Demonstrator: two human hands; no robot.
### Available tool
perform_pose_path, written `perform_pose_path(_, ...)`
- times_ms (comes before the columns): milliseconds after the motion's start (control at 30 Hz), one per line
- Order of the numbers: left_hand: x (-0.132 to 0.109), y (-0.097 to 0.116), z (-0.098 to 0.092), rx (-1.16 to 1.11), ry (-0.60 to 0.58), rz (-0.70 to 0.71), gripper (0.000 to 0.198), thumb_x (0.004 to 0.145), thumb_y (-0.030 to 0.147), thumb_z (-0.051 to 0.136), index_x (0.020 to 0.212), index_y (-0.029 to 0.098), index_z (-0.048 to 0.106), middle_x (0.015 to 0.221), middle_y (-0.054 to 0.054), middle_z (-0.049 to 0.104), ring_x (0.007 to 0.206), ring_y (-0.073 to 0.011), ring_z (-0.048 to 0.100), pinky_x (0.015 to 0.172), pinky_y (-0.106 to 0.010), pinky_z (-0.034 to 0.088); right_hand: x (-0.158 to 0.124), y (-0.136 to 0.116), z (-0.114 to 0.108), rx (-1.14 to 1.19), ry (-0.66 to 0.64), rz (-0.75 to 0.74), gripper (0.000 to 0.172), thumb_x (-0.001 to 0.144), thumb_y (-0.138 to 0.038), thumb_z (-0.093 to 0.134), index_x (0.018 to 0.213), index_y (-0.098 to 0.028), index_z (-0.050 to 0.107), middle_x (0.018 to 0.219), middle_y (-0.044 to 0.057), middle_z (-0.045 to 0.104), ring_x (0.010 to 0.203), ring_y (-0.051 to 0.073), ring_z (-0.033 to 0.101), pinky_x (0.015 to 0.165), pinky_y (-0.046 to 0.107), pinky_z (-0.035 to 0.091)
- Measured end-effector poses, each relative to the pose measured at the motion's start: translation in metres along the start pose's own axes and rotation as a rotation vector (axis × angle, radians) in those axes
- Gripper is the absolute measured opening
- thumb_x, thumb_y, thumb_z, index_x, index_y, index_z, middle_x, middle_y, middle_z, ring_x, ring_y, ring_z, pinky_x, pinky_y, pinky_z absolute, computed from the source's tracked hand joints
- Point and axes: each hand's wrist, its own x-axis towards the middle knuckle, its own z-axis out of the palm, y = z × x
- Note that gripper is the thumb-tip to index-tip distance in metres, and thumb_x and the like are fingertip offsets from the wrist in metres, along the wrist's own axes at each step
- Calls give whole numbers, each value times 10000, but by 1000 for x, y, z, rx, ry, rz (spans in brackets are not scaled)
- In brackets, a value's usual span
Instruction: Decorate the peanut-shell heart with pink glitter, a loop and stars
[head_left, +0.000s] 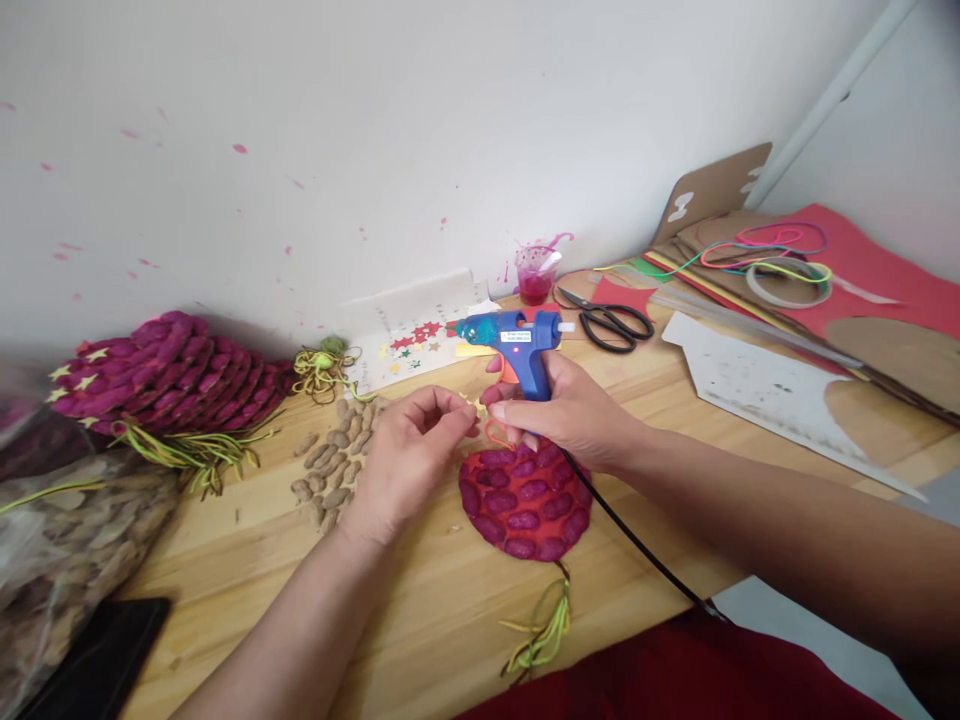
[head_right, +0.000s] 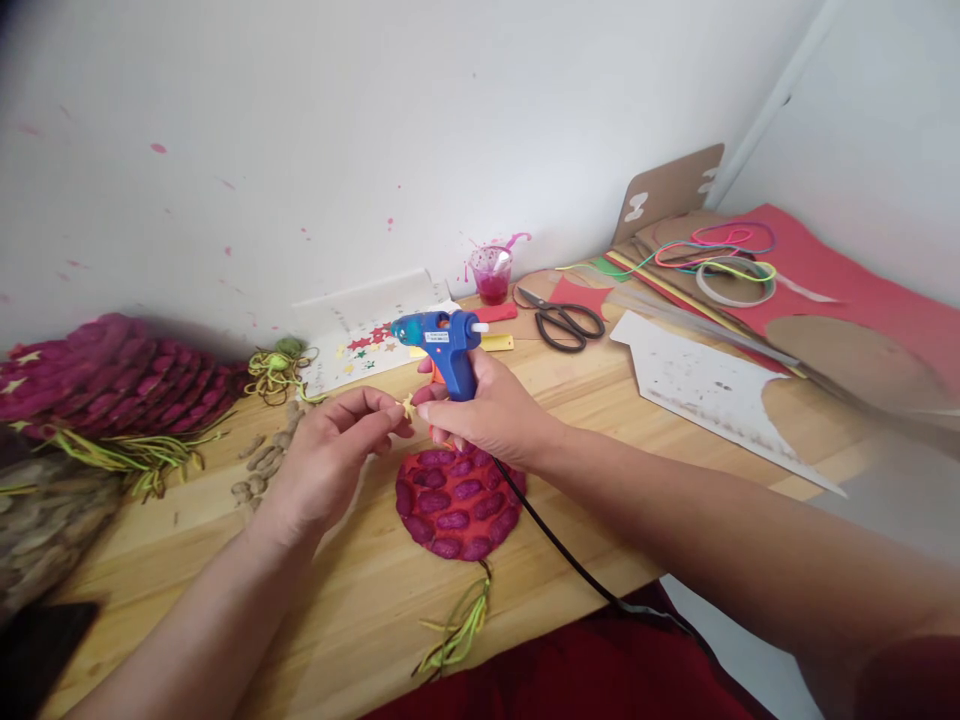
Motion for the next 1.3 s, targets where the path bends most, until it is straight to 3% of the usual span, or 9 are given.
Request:
perform_pose_path(100, -1, 4, 2, 307, 156, 229, 108, 841, 289, 696, 785, 198, 675, 755, -8, 682, 595, -128, 533, 602, -259, 397, 2, 2, 0, -15, 26, 2, 425, 726, -125, 742, 1095, -206, 547, 805, -35, 699, 483, 87, 608, 412, 203, 441)
perform_pose_path(200, 0, 4, 2, 487, 225, 376, 67, 825, 242, 688, 765, 212, 677, 776, -12, 682, 622, -141, 545, 624, -268, 400, 4, 3, -2, -19, 52, -4, 394, 738, -129, 749, 1071, -203, 553, 725, -58, 667, 461, 83, 586, 402, 196, 434)
perform_pose_path(367, 5, 4, -7, 382, 196, 219, 114, 826, 298, 711, 751, 214, 690, 706, 3, 668, 565, -133, 509, 574, -263, 382, 8, 3, -6, -26, 77, -22, 330, 767, -133, 747, 1028, -208, 561, 653, -70, 636, 460, 88, 562, 395, 189, 420)
perform_pose_path(600, -2, 16, -22, 208, 27, 43, 168, 749, 355, 807, 697, 206, 750, 672, -17, 671, 581, -134, 500, 561, -248, 379, 4, -8, -10, -11, 38, -79, 200, 852, -278, 745, 949, -217, 583, 751, -32, 642, 504, 84, 559, 400, 196, 393)
perform_pose_path(767, -22, 8, -27, 193, -112, -26, 141, 754, 343, 798, 709, 211, 781, 703, -35, 703, 639, -155, 562, 603, -244, 423, -24, -13, -18, -102, 5, -13, 279, 839, -408, 795, 933, -218, 614, 773, -12, 662, 488, 94, 565, 407, 224, 390)
perform_pose_path(867, -32, -1, -31, 196, -116, -82, 157, 748, 369, 807, 728, 214, 792, 709, -44, 712, 640, -163, 562, 577, -241, 410, -49, -12, -29, -225, -3, 73, 331, 880, -522, 741, 921, -213, 628, 604, -17, 625, 460, 116, 527, 410, 241, 373)
perform_pose_path(1000, -36, -7, -34, 245, -110, -113, 175, 722, 389, 818, 724, 215, 792, 710, -47, 723, 623, -167, 549, 564, -244, 396, -80, -13, -41, -462, -32, 149, 489, 902, -653, 652, 693, -218, 576, 490, -4, 565, 444, 118, 465, 427, 266, 360)
perform_pose_path(1133, -33, -7, -37, 301, -182, -68, 173, 746, 387, 781, 732, 215, 801, 688, -40, 718, 605, -166, 550, 563, -246, 387, -104, -16, -42, -685, -59, 164, 604, 925, -699, 571, 561, -217, 550, 498, 24, 565, 484, 129, 478, 450, 276, 365)
perform_pose_path(1300, -29, -7, -45, 340, -207, -50, 190, 740, 397, 759, 690, 215, 784, 620, -31, 672, 570, -162, 527, 531, -247, 362, -118, -12, -33, -832, -71, 129, 562, 964, -662, 515, 608, -231, 561, 560, 30, 583, 542, 174, 532, 487, 301, 409)
